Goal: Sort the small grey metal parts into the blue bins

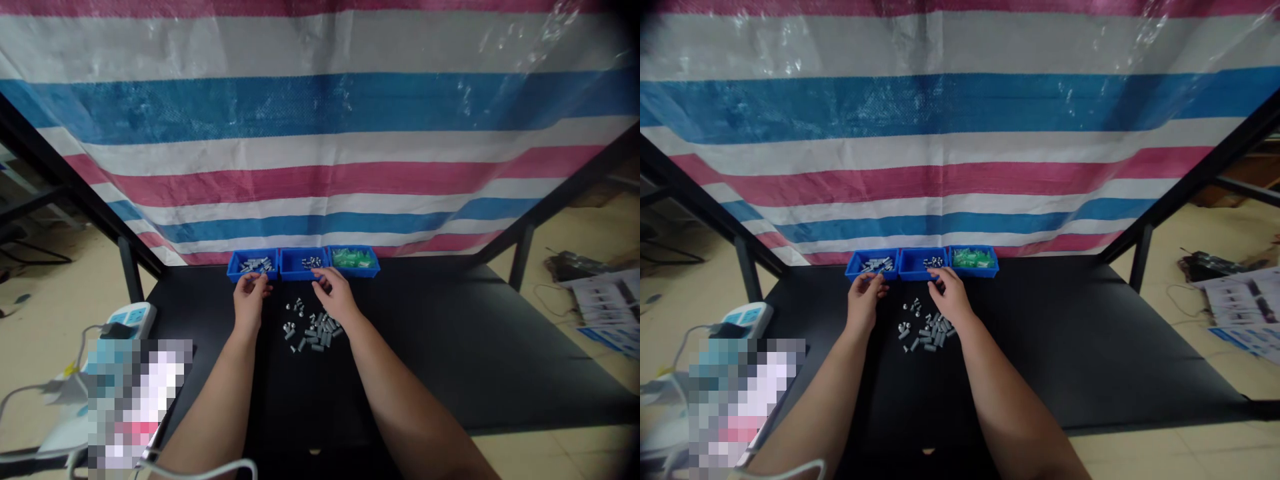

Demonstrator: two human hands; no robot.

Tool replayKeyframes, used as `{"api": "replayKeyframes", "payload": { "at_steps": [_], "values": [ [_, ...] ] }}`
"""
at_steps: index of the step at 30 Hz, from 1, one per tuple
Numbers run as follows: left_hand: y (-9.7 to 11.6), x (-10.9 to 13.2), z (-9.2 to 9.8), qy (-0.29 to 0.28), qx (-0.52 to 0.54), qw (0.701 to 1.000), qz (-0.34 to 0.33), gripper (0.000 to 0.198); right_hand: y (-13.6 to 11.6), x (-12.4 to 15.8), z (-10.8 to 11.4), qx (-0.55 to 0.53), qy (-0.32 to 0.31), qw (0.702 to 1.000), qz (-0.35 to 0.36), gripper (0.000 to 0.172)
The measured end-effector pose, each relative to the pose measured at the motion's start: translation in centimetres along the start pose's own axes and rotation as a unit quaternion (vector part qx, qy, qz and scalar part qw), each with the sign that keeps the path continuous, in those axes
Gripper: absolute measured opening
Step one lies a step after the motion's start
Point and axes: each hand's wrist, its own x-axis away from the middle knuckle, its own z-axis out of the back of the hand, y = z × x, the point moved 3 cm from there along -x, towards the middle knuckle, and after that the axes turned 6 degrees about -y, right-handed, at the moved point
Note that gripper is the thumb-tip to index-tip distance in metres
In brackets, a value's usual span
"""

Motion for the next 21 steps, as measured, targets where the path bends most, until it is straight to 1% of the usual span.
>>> {"api": "replayKeyframes", "payload": {
  "at_steps": [2,3,6,8,11,13,14,16,19,21],
  "values": [
    [-0.1,-0.3,0.3,0.025,0.022,0.999,-0.001,0.048,-0.4,0.2,0.6,0.027,-0.004,1.0,-0.011,0.017],
    [-0.1,-0.4,0.4,0.023,0.031,0.999,-0.001,0.05,-0.5,0.3,0.7,0.035,-0.01,0.999,-0.015,0.014],
    [-0.1,-0.6,0.2,-0.026,0.053,0.998,0.001,0.057,-0.7,0.4,0.8,0.041,-0.033,0.998,-0.02,0.012],
    [0.1,-0.5,0.0,-0.056,0.046,0.997,0.006,0.059,-0.6,0.4,0.7,0.047,-0.047,0.998,-0.021,0.012],
    [0.5,0.0,-0.2,-0.094,-0.019,0.995,-0.001,0.048,-0.3,0.4,0.9,0.069,-0.074,0.994,-0.037,0.013],
    [1.0,0.4,-0.3,-0.131,-0.095,0.986,-0.029,0.036,-0.1,0.5,1.4,0.086,-0.101,0.99,-0.055,0.014],
    [1.2,0.8,-0.4,-0.158,-0.138,0.977,-0.047,0.031,0.0,0.5,1.7,0.093,-0.121,0.986,-0.063,0.016],
    [1.7,1.6,-0.9,-0.218,-0.222,0.946,-0.086,0.022,0.3,0.8,2.3,0.101,-0.177,0.976,-0.075,0.02],
    [2.4,3.0,-1.9,-0.318,-0.319,0.883,-0.134,0.014,0.6,1.3,3.2,0.116,-0.252,0.958,-0.078,0.027],
    [2.7,4.0,-2.7,-0.373,-0.354,0.844,-0.152,0.011,0.8,1.5,3.5,0.134,-0.27,0.95,-0.082,0.029]
  ]
}}
